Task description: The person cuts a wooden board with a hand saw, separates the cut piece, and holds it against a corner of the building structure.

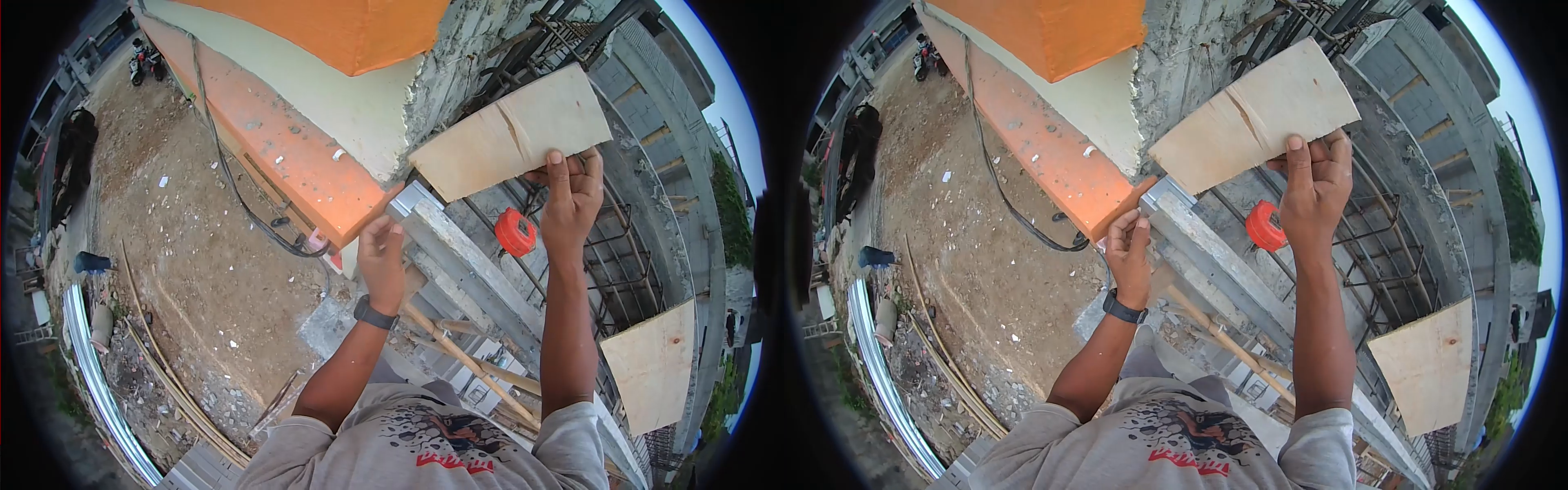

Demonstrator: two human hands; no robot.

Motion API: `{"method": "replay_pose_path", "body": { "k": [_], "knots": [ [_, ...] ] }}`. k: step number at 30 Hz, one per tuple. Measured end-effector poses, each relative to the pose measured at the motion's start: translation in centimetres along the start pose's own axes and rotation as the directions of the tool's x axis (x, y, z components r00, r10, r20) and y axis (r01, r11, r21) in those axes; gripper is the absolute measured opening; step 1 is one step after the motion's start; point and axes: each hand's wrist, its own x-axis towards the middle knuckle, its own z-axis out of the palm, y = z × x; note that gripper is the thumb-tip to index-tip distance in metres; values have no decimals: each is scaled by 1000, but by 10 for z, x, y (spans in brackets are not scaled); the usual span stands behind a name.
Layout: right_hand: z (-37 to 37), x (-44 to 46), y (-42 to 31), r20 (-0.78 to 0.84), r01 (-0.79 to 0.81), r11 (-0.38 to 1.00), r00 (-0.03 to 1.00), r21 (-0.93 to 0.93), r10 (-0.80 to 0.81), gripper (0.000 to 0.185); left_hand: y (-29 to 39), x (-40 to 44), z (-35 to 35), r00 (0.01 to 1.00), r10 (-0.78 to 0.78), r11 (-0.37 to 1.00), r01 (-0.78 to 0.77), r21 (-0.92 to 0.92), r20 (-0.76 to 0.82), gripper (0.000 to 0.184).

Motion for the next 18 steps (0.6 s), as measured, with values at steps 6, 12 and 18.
{"method": "replay_pose_path", "body": {
  "k": [6, 12, 18],
  "knots": [
    [0, 1, 44, 45, -139, 987, 990, 77, 136, 37, 23, 15, 4, 987, 46, 985, -70, 156, 155, 36],
    [-7, 5, 43, 52, -125, 992, 991, 13, 124, 34, 16, 14, -2, 982, -143, 986, 131, 100, 126, 35],
    [13, -9, 60, 141, -277, 959, 949, -62, 283, 27, 6, 17, -3, 964, -233, 972, 228, 57, 126, 37]
  ]
}}
